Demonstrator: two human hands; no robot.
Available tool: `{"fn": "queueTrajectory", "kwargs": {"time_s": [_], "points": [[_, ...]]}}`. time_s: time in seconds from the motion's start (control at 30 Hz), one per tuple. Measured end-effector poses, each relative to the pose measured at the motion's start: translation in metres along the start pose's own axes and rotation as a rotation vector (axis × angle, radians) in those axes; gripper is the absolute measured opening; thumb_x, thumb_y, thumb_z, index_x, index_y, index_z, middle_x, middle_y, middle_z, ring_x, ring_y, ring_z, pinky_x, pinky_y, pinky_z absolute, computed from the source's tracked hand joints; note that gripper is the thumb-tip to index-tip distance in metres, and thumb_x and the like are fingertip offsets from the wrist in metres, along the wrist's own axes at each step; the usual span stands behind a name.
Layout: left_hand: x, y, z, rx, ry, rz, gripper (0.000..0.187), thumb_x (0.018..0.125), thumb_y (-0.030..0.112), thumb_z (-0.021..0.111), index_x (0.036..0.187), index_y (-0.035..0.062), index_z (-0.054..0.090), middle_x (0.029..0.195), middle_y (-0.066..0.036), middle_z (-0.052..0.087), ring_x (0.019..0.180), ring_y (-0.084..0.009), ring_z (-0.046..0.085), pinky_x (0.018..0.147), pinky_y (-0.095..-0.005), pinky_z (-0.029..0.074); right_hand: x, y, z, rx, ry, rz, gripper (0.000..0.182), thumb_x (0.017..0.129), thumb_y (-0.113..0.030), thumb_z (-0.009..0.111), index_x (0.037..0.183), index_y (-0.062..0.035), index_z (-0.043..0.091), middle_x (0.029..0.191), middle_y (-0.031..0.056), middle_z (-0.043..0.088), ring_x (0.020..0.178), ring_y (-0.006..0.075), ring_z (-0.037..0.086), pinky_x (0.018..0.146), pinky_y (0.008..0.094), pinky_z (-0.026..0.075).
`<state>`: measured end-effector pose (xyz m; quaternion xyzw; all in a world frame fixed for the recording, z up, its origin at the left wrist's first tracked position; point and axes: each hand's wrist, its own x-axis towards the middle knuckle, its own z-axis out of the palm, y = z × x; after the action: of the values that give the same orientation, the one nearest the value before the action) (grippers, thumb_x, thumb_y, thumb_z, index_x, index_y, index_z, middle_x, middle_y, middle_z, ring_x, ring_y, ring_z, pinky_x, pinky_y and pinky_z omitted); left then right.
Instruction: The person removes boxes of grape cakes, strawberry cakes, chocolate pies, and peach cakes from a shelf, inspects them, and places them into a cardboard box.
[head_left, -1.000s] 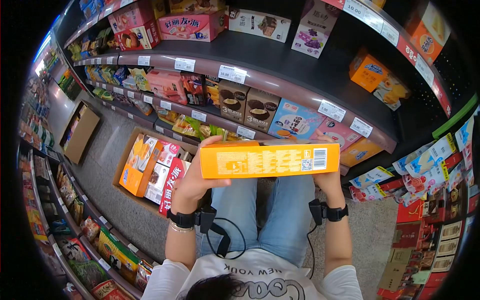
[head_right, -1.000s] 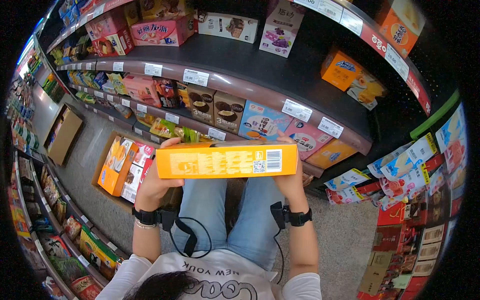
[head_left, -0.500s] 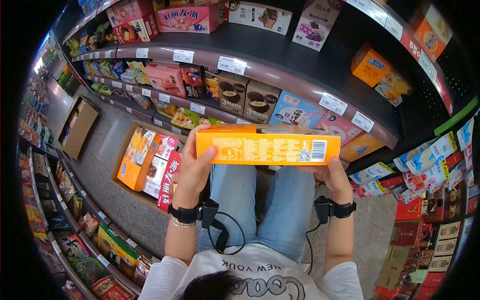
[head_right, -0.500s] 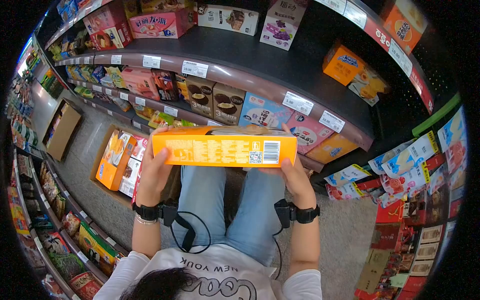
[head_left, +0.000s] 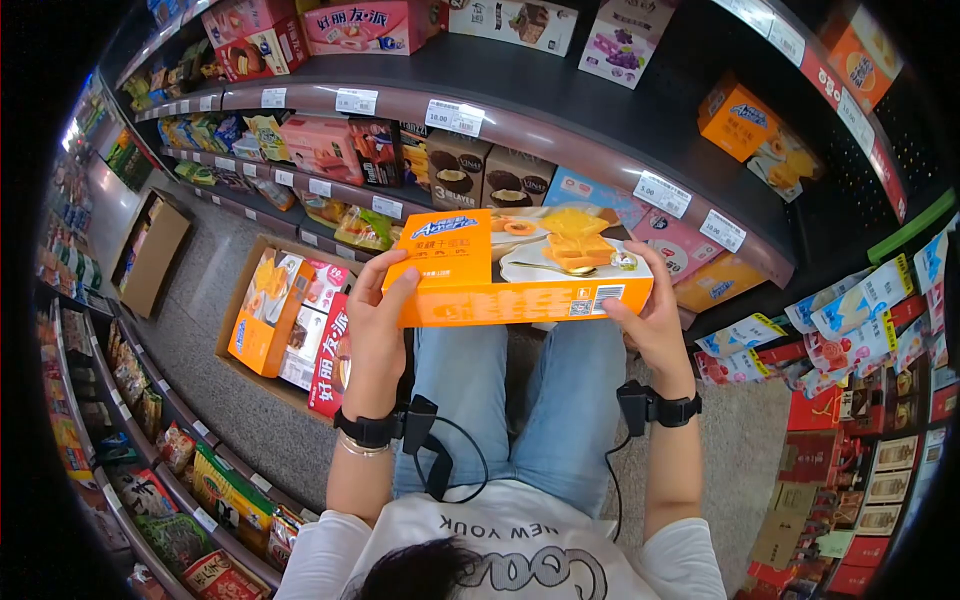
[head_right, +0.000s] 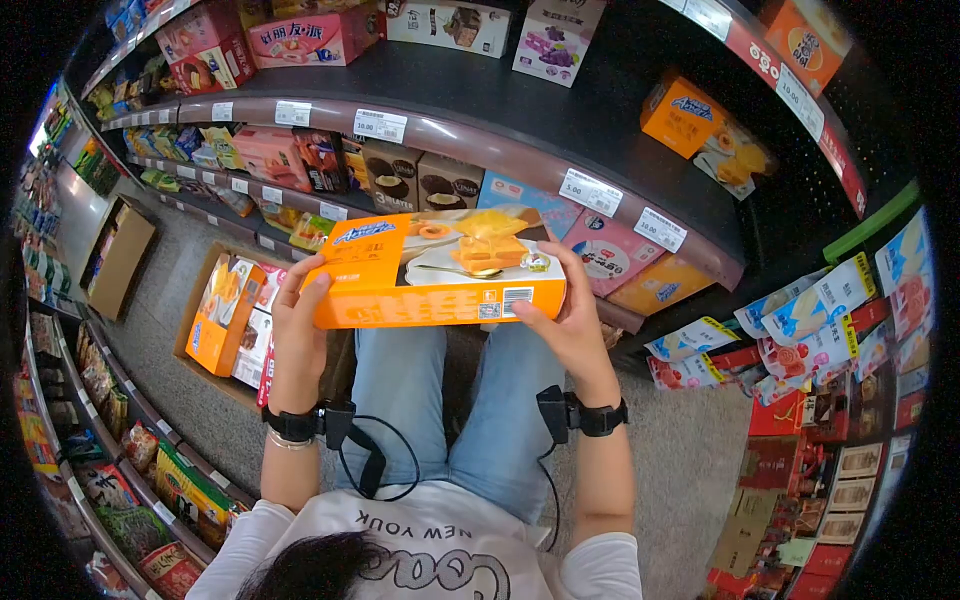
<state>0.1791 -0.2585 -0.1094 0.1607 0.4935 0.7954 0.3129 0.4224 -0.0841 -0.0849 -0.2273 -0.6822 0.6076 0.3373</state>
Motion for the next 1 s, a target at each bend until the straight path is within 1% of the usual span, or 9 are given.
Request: {"fn": "queueTrajectory", "kwargs": {"time_s": [0.17,0.3,0.4,0.5,0.63,0.73,0.77,0.87,1.0], "points": [[0.000,0.000,-0.006,-0.030,0.026,-0.056,0.026,0.084,0.001,0.062,0.110,-0.0002,0.058,0.116,-0.010,0.058,0.106,-0.0168,0.056,0.092,-0.0269,0.044,0.006,0.016,0.007,-0.024,0.003,-0.144,0.060,0.075,-0.004,0.074,0.126,-0.0072,0.043,0.140,0.0140,0.037,0.120,0.0167,0.045,0.101,0.0298,0.039],[0.001,-0.001,-0.011,-0.032,0.042,-0.058,0.027,0.085,0.001,0.062,0.112,-0.0006,0.058,0.124,-0.012,0.055,0.111,-0.0180,0.054,0.095,-0.0275,0.043,0.006,0.020,0.008,-0.045,-0.005,-0.112,0.060,0.074,-0.003,0.074,0.126,-0.0067,0.043,0.144,0.0157,0.032,0.121,0.0172,0.045,0.102,0.0302,0.038],[0.001,0.003,-0.012,0.043,0.012,-0.028,0.047,0.081,0.002,0.068,0.125,-0.0001,0.052,0.129,-0.014,0.052,0.117,-0.0187,0.051,0.099,-0.0301,0.041,0.005,0.016,0.011,-0.041,0.006,-0.064,0.062,0.074,-0.004,0.075,0.127,-0.0063,0.042,0.142,0.0149,0.034,0.122,0.0182,0.044,0.102,0.0308,0.039],[-0.005,0.016,-0.019,0.219,-0.186,0.136,0.080,0.071,0.002,0.078,0.139,0.0018,0.037,0.132,-0.015,0.049,0.122,-0.0206,0.047,0.102,-0.0329,0.040,0.010,0.010,0.022,0.011,-0.014,-0.013,0.075,0.071,-0.006,0.079,0.133,-0.0061,0.037,0.137,0.0112,0.037,0.125,0.0197,0.043,0.101,0.0318,0.041],[-0.001,0.030,-0.047,0.516,-0.218,0.307,0.111,0.060,0.018,0.088,0.147,0.0042,0.020,0.138,-0.017,0.040,0.127,-0.0247,0.042,0.105,-0.0344,0.036,0.024,-0.003,0.046,-0.083,-0.125,-0.097,0.089,0.066,-0.001,0.081,0.140,-0.0063,0.032,0.136,0.0094,0.041,0.122,0.0183,0.045,0.102,0.0326,0.041],[-0.002,0.047,-0.067,0.678,-0.173,0.419,0.109,0.059,0.005,0.085,0.147,0.0065,0.020,0.139,-0.017,0.040,0.128,-0.0250,0.041,0.104,-0.0357,0.038,0.043,-0.009,0.070,-0.209,-0.109,-0.089,0.082,0.067,-0.002,0.080,0.137,-0.0055,0.037,0.131,0.0109,0.048,0.117,0.0184,0.051,0.099,0.0319,0.043],[0.000,0.048,-0.078,0.737,-0.124,0.475,0.101,0.058,0.005,0.085,0.142,0.0060,0.029,0.133,-0.015,0.046,0.122,-0.0235,0.048,0.102,-0.0348,0.039,0.050,-0.012,0.079,-0.344,-0.095,-0.150,0.076,0.068,-0.003,0.079,0.135,-0.0043,0.042,0.122,0.0111,0.057,0.110,0.0179,0.057,0.094,0.0317,0.046],[0.000,0.069,-0.119,0.854,-0.063,0.400,0.090,0.059,0.005,0.084,0.135,0.0054,0.035,0.124,-0.011,0.053,0.114,-0.0207,0.054,0.099,-0.0334,0.041,0.070,-0.026,0.113,-0.554,-0.173,-0.255,0.075,0.070,-0.007,0.080,0.135,-0.0034,0.042,0.115,0.0103,0.062,0.105,0.0167,0.060,0.091,0.0315,0.047],[-0.012,0.088,-0.161,0.577,0.076,0.359,0.070,0.069,0.005,0.080,0.128,0.0046,0.042,0.116,-0.006,0.058,0.108,-0.0167,0.056,0.095,-0.0302,0.044,0.101,-0.005,0.166,-0.300,-0.279,-0.251,0.072,0.071,-0.011,0.079,0.133,-0.0013,0.045,0.112,0.0092,0.065,0.099,0.0137,0.062,0.086,0.0295,0.049]]}}
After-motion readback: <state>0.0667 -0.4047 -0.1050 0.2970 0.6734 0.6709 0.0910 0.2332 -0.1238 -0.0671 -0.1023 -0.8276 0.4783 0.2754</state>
